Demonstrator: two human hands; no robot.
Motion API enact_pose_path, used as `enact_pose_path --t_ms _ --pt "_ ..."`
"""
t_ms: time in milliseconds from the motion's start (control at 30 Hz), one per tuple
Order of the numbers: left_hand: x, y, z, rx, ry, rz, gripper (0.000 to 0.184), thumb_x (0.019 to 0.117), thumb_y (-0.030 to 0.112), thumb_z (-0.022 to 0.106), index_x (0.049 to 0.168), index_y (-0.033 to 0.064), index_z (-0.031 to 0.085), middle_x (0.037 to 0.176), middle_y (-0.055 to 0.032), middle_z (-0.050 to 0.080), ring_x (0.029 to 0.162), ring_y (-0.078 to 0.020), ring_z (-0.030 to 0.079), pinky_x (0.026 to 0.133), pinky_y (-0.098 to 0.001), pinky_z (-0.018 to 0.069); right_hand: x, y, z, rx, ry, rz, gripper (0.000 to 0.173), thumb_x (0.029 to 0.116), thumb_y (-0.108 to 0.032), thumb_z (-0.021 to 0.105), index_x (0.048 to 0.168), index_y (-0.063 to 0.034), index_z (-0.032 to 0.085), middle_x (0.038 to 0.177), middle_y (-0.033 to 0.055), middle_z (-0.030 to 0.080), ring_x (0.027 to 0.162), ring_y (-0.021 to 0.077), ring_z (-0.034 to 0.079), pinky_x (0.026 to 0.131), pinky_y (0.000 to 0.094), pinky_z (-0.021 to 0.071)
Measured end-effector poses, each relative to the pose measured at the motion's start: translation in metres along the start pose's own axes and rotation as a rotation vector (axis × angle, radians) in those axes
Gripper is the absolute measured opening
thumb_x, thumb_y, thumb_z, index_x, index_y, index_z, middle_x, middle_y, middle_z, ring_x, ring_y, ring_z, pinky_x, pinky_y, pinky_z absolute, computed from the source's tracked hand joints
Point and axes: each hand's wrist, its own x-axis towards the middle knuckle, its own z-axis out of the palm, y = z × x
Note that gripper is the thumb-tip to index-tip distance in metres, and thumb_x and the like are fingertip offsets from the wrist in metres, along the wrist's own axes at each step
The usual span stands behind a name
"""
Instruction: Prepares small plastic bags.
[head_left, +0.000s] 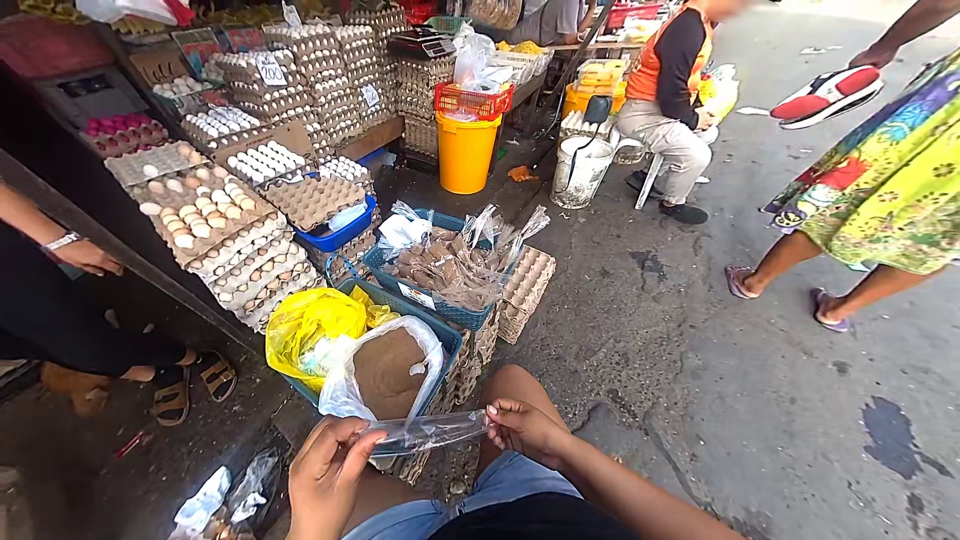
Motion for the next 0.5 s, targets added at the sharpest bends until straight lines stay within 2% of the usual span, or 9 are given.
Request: enact_pose_path --t_ms 100,167,267,400,433,500 --pt "-0.001 0.002 -0.006 -0.096 -0.131 -0.154 0.020 0.0920 0.027 0.076 0.110 0.0179 0.075 0.101 0.0091 0.071 0.089 0.0032 0.067 0.080 -0.0141 0.0579 0.005 0.005 -0.008 0.058 -0.020 -0.073 0.013 0.1035 -0.003 0.052 0.099 -0.0083 0.062 0.089 0.0026 0.072 0.071 0.0078 0.066 0.067 0.0226 0.0558" --pt "-0.003 0.002 -0.009 -0.133 -0.169 -0.216 0.021 0.0931 0.021 0.074 0.114 0.0160 0.076 0.109 0.0072 0.073 0.097 0.0002 0.069 0.086 -0.0174 0.0587 0.006 0.006 -0.011 0.104 -0.015 -0.091 0.012 0.1010 0.000 0.055 0.099 -0.0093 0.060 0.091 0.0036 0.072 0.071 0.0086 0.066 0.067 0.0233 0.0557" --pt "-0.004 0.003 -0.011 -0.180 -0.147 -0.244 0.019 0.0958 0.020 0.071 0.113 0.0188 0.077 0.109 0.0086 0.075 0.097 -0.0012 0.070 0.085 -0.0188 0.0594 0.006 0.004 -0.013 0.113 -0.037 -0.113 0.012 0.0977 0.001 0.057 0.100 -0.0102 0.062 0.089 0.0022 0.072 0.070 0.0079 0.066 0.067 0.0230 0.0556" --pt "-0.001 0.004 -0.013 -0.253 -0.113 -0.254 0.017 0.0980 0.021 0.069 0.113 0.0206 0.076 0.105 0.0087 0.076 0.090 -0.0032 0.072 0.082 -0.0202 0.0603 0.005 0.002 -0.015 0.065 -0.126 -0.130 0.032 0.0958 0.000 0.059 0.126 -0.0088 0.059 0.092 0.0005 0.072 0.074 0.0077 0.066 0.070 0.0238 0.0559" --pt "0.000 0.004 -0.012 -0.256 -0.116 -0.250 0.017 0.0978 0.022 0.069 0.113 0.0211 0.076 0.104 0.0089 0.076 0.090 -0.0029 0.072 0.082 -0.0198 0.0601 0.005 0.002 -0.016 0.074 -0.140 -0.136 0.029 0.0960 -0.001 0.059 0.124 -0.0089 0.061 0.092 0.0006 0.072 0.075 0.0078 0.067 0.071 0.0241 0.0564" --pt "0.000 0.004 -0.010 -0.251 -0.119 -0.239 0.016 0.0970 0.021 0.070 0.112 0.0214 0.077 0.104 0.0094 0.076 0.089 -0.0023 0.072 0.082 -0.0194 0.0602 0.005 0.002 -0.016 0.083 -0.146 -0.157 0.014 0.0979 -0.006 0.060 0.107 -0.0115 0.069 0.090 -0.0004 0.073 0.075 0.0067 0.067 0.072 0.0238 0.0570"
